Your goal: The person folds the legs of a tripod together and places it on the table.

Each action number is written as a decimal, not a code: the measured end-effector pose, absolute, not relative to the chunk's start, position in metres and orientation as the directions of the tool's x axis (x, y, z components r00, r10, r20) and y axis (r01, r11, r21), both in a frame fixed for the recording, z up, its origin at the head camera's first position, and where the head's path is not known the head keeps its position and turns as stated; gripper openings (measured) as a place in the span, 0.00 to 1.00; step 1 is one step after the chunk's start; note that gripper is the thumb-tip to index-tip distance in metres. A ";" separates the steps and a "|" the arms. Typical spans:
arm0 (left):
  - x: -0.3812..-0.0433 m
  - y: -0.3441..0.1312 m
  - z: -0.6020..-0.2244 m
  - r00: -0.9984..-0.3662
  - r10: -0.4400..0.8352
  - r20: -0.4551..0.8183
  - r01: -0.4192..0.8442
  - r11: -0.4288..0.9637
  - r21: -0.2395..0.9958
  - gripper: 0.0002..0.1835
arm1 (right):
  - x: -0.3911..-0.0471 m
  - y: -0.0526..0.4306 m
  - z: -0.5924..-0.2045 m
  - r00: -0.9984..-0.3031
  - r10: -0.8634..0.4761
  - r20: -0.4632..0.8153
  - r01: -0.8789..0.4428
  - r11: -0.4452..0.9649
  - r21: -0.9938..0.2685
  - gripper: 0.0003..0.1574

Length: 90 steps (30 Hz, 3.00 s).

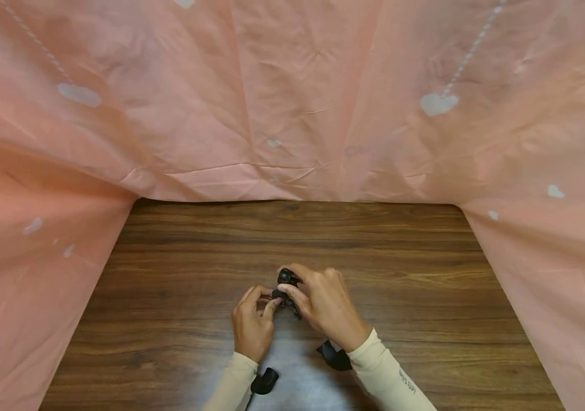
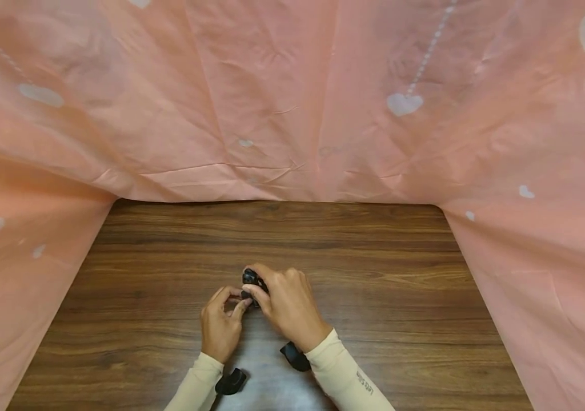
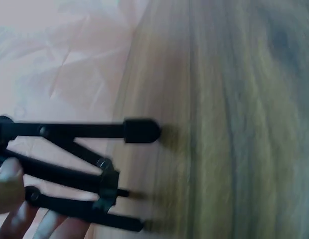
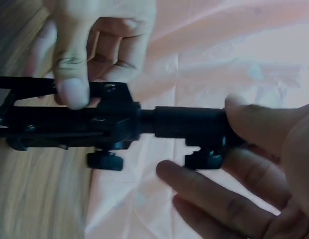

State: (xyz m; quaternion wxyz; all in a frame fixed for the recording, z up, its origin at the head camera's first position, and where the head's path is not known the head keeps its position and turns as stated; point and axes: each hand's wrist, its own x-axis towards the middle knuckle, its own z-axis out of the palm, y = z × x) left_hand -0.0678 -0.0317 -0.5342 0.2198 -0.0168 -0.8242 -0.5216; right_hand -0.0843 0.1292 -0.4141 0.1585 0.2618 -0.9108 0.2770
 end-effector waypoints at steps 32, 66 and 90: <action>-0.100 -0.069 -0.431 -0.850 0.388 0.357 0.505 0.406 0.762 0.24 | -0.071 0.155 -0.515 -0.953 -0.241 0.183 -0.300 0.682 -0.667 0.16; -0.095 -0.040 -0.455 -0.791 0.151 0.593 0.582 0.483 0.654 0.03 | -0.075 0.136 -0.535 -0.923 -0.180 0.342 -0.351 0.758 -0.550 0.07; -0.100 -0.050 -0.452 -0.771 0.105 0.628 0.589 0.492 0.641 0.13 | -0.068 0.156 -0.516 -0.960 -0.110 0.259 -0.263 0.682 -0.683 0.09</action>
